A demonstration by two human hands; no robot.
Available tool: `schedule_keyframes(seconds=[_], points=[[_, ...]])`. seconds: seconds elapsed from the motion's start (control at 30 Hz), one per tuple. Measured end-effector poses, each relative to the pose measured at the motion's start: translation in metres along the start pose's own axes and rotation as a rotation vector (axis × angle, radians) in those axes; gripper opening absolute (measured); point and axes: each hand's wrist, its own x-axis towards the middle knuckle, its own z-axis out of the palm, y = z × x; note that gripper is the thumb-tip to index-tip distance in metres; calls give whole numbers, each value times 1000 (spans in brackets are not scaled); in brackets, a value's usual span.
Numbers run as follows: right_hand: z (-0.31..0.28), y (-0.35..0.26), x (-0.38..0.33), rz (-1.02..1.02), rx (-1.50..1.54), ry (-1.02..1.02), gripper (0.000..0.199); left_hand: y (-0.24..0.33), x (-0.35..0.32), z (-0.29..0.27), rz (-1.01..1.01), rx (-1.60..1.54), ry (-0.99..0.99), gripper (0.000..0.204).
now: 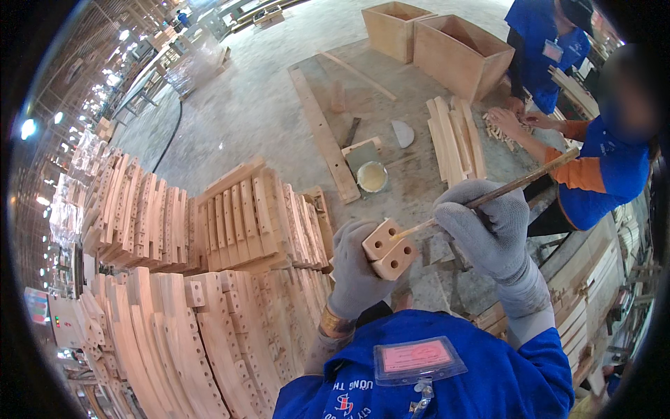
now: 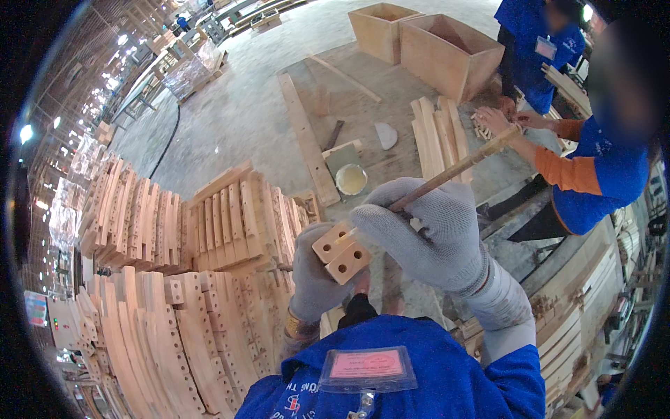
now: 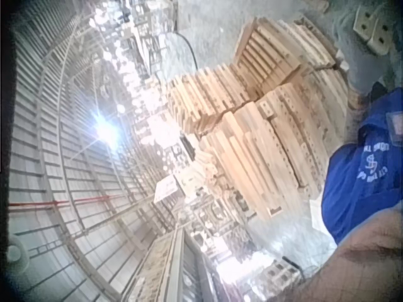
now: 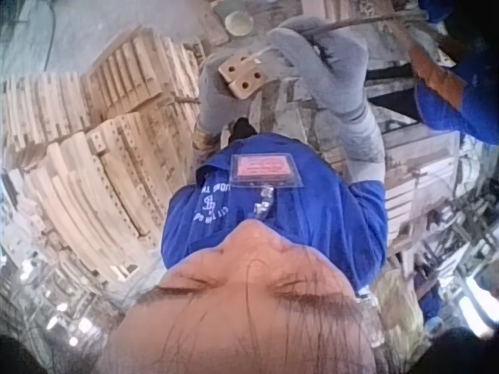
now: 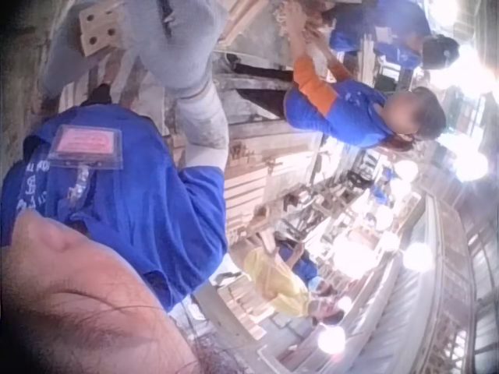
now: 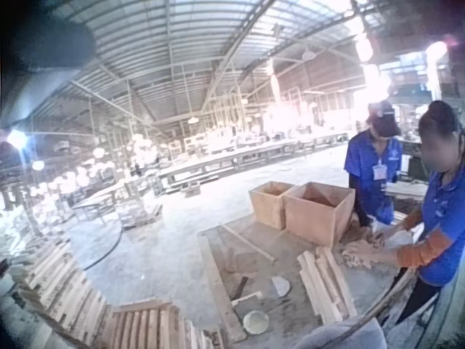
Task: The person applies glue to the holes of small wooden parts using a brush and places them on a stack. The person repeats this process for multiple wooden parts in a workshop setting.
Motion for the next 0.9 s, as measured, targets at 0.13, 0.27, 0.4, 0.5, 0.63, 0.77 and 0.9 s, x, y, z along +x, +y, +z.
schedule_keyframes(seconds=[0.13,0.27,0.4,0.5,0.63,0.77,0.9], points=[[1,3,5,-172,-91,-127,11,0,2,0,46,24,-4,69],[7,8,9,-292,-134,-231,10,1,-1,0,25,24,-10,69],[17,10,13,-380,-118,-294,11,5,0,-2,-10,37,-12,69],[14,13,14,-424,-235,-279,11,1,-3,1,-56,-31,6,65],[14,8,12,-377,-198,-288,11,5,0,0,-57,-43,6,64],[16,6,11,-370,-220,-222,9,-9,-11,1,-92,-55,-46,70],[16,8,11,-4,11,-87,13,-8,-6,-10,4,92,12,69]])
